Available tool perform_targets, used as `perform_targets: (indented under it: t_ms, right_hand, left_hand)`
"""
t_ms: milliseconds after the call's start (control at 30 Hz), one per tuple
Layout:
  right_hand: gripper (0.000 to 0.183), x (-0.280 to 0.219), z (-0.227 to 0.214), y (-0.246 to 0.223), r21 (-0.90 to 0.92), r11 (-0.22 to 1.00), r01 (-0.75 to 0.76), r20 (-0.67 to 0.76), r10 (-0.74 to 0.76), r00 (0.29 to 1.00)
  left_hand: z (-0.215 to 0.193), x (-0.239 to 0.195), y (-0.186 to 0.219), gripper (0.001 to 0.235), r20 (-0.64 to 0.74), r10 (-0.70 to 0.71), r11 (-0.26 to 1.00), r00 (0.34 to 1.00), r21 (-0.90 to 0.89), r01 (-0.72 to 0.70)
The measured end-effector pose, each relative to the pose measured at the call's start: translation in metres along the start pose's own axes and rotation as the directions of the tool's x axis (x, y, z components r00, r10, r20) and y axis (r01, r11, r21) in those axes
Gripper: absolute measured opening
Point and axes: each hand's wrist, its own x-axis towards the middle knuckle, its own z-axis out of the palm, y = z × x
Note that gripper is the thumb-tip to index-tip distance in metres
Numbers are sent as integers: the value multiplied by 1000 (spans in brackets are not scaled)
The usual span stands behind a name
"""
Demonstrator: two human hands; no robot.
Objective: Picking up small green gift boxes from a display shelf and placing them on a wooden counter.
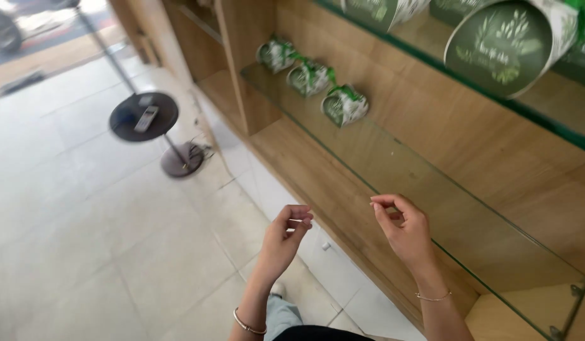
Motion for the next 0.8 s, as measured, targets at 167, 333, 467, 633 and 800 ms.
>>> perform_targets:
  t_ms: [167, 333, 467, 633, 800]
  right_hand:
    - [26, 54, 37, -9, -42, 986, 159, -193, -164, 967]
    - [62, 100, 84, 5, 45, 992, 114, -223, -101, 970]
    - [78, 142, 106, 13, -17, 991, 131, -268, -130, 955]
    - [90, 170, 113, 9, -166, 984, 72, -304, -121, 945]
    - [100, 193, 111, 24, -307, 941, 144, -245, -224, 943]
  left_hand:
    - [-32, 107, 16, 29, 121, 103, 991, 987, 79, -113]
    - [-40, 187, 23, 40, 201, 260, 953, 944, 101, -285]
    - [-29, 256, 18, 50, 286, 412, 866, 865, 171, -469]
    - [-7, 302, -4, 52, 295, 503, 830, 812, 97, -549]
    - [7, 315, -8, 50, 366, 449, 794, 815, 255, -552]
